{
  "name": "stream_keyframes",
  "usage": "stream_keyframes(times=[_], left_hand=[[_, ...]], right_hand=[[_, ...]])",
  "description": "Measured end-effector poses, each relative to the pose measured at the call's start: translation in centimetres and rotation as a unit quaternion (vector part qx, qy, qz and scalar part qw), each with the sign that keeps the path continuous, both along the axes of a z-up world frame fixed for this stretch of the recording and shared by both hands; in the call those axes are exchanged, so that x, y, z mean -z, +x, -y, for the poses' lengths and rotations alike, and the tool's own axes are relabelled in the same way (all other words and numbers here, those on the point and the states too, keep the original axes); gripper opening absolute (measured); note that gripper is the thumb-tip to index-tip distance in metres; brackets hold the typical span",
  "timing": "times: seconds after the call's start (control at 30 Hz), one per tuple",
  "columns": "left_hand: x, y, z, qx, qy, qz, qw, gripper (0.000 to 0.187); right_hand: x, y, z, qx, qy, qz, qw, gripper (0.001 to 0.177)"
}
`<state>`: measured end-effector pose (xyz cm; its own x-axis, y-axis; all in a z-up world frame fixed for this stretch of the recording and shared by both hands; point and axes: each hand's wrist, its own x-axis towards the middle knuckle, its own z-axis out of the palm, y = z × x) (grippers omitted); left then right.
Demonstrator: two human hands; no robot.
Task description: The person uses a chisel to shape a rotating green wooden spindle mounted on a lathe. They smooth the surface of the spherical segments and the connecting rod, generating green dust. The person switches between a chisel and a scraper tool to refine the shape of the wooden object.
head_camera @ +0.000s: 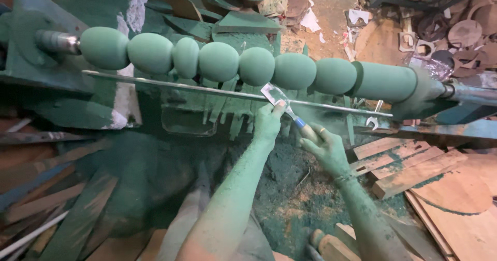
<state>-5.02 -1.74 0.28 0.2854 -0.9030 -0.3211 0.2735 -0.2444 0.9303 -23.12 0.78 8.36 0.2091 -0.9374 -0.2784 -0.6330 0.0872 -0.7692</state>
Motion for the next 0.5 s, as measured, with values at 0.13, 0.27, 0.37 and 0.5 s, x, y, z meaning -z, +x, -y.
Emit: stream_keyframes(times=[0.13, 0.27, 0.37, 0.5], left_hand=[[0.8, 0.3, -0.3, 0.013, 0.017, -0.04, 0.999, 0.034], [0.8, 0.4, -0.2, 0.01, 0.004, -0.02, 1.0, 0.033], [0.6, 0.7, -0.5, 0.024, 0.036, -0.087, 0.995, 0.033], [0.2, 1.1, -0.7, 0.028, 0.028, -0.102, 0.994, 0.032]], right_hand=[[0.2, 1.0, -0.9, 0.047, 0.044, 0.044, 0.997, 0.054], [0.2, 1.6, -1.6, 0.059, 0.033, 0.079, 0.995, 0.055], [0.3, 1.9, -2.2, 0.04, -0.012, -0.003, 0.999, 0.053], [0.6, 2.7, -2.9, 0.053, -0.056, 0.025, 0.997, 0.056]])
